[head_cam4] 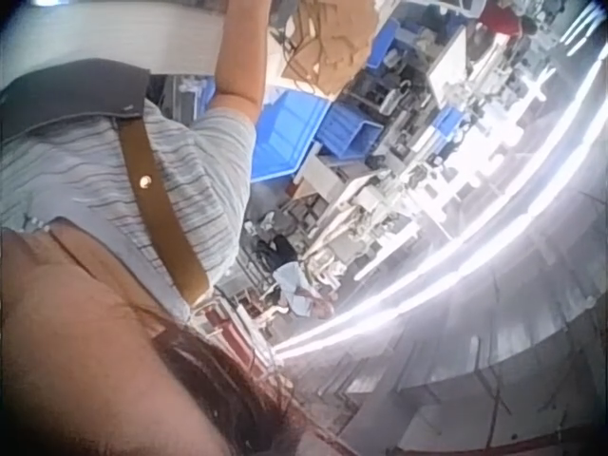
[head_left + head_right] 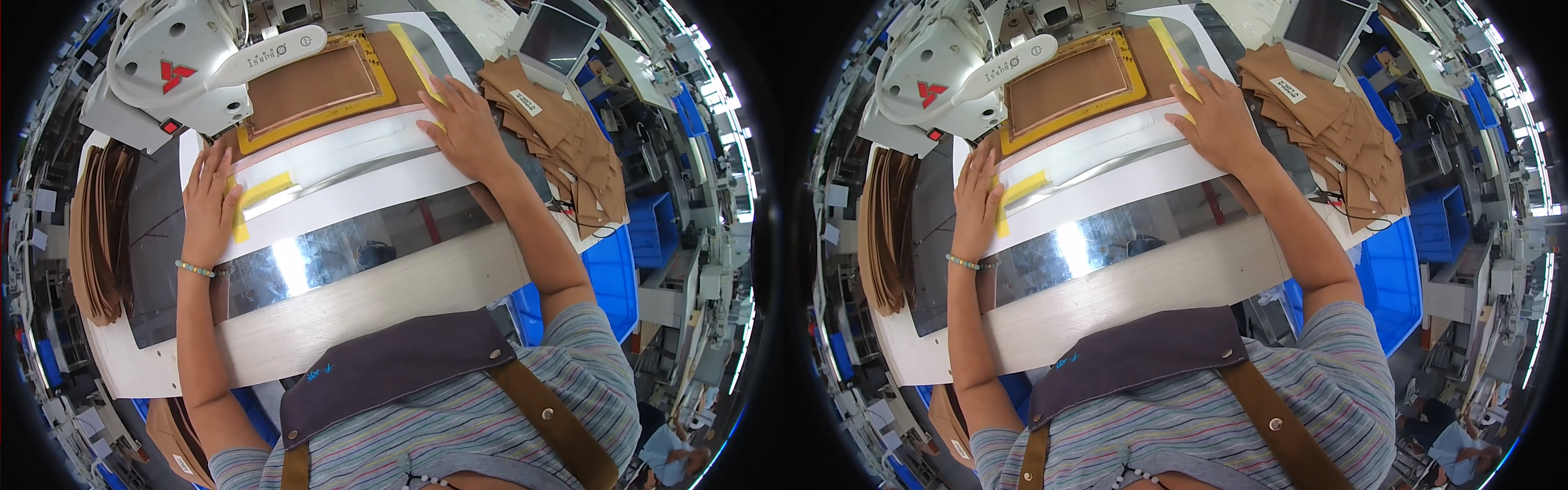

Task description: Sewing leather or fabric components for bags using an industrial Mitsubishi sewing machine.

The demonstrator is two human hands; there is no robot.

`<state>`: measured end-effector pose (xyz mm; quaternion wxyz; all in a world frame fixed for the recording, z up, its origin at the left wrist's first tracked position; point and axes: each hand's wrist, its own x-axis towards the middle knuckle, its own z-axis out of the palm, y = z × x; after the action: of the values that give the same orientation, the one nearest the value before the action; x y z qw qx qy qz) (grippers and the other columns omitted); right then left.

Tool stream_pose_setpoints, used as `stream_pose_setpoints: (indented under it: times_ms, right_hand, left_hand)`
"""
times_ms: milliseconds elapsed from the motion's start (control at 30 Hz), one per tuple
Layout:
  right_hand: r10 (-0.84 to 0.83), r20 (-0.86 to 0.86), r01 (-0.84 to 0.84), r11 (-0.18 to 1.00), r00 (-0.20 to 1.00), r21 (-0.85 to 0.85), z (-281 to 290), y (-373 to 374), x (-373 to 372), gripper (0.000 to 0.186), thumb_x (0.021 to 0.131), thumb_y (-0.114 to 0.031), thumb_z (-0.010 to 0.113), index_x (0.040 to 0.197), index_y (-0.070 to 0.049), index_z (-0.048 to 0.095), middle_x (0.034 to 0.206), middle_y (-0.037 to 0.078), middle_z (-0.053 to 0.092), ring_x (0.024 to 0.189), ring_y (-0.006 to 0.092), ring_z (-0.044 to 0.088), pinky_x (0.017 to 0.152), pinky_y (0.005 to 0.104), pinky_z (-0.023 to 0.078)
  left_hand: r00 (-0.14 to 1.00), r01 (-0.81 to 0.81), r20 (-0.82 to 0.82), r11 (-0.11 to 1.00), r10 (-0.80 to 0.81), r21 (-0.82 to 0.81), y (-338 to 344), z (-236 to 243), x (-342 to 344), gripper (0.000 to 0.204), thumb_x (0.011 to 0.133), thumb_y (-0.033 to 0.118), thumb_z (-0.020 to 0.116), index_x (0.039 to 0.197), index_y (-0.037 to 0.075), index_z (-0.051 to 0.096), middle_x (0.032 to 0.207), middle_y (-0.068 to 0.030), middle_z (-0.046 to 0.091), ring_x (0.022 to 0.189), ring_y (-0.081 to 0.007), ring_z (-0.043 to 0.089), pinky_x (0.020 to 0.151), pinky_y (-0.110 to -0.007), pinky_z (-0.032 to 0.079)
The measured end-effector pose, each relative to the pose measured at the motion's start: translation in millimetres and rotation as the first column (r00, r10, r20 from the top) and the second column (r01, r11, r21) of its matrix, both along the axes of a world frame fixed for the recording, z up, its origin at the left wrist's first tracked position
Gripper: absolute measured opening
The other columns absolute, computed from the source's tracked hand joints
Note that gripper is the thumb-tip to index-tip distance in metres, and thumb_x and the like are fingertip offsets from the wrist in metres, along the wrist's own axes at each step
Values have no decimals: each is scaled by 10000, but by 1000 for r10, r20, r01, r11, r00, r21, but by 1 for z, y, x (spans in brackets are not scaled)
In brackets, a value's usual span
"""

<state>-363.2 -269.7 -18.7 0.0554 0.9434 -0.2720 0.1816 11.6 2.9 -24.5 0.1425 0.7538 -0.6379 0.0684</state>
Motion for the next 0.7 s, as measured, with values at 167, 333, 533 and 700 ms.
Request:
stream_pose_setpoints:
  times_ms: [167, 333, 533, 700]
  right_hand:
    - [-42, -30, 40, 998, 999, -52, 1, 0, 1, 588, 1090, -469, 531, 1442, -8, 629, 1585, 164, 510, 1536, 353, 365, 1224, 529, 312]
    - [-71, -45, 69, 997, 996, -31, -1, -1, 0, 586, 1092, -453, 529, 1455, -1, 613, 1610, 161, 489, 1541, 360, 357, 1238, 517, 295]
    - [-2, 48, 2, 1000, 999, -13, -6, -3, 4, 557, 1079, -444, 554, 1489, -70, 602, 1613, 167, 488, 1544, 357, 356, 1239, 517, 293]
    - [75, 58, -74, 997, 996, -4, 3, -2, -1, 509, 1097, -386, 525, 1500, -83, 596, 1618, 126, 499, 1543, 348, 366, 1247, 494, 287]
  left_hand:
    - [998, -44, 38, 999, 43, 22, 5, -4, 0, 538, 1091, 326, 526, 1603, 161, 499, 1720, -79, 371, 1599, -315, 286, 1271, -478, 245]
    - [995, -46, 90, 996, 53, -72, 1, 0, -4, 531, 1064, 335, 586, 1548, 119, 552, 1691, -113, 409, 1576, -336, 328, 1248, -494, 295]
    - [982, -66, 164, 986, 91, -150, 11, 10, -6, 440, 1005, 273, 683, 1374, 33, 665, 1576, -159, 536, 1437, -382, 496, 1166, -494, 420]
    - [984, -86, 127, 961, 123, -263, 11, 20, -10, 438, 985, 271, 717, 1341, 20, 678, 1531, -184, 569, 1386, -398, 537, 1125, -476, 469]
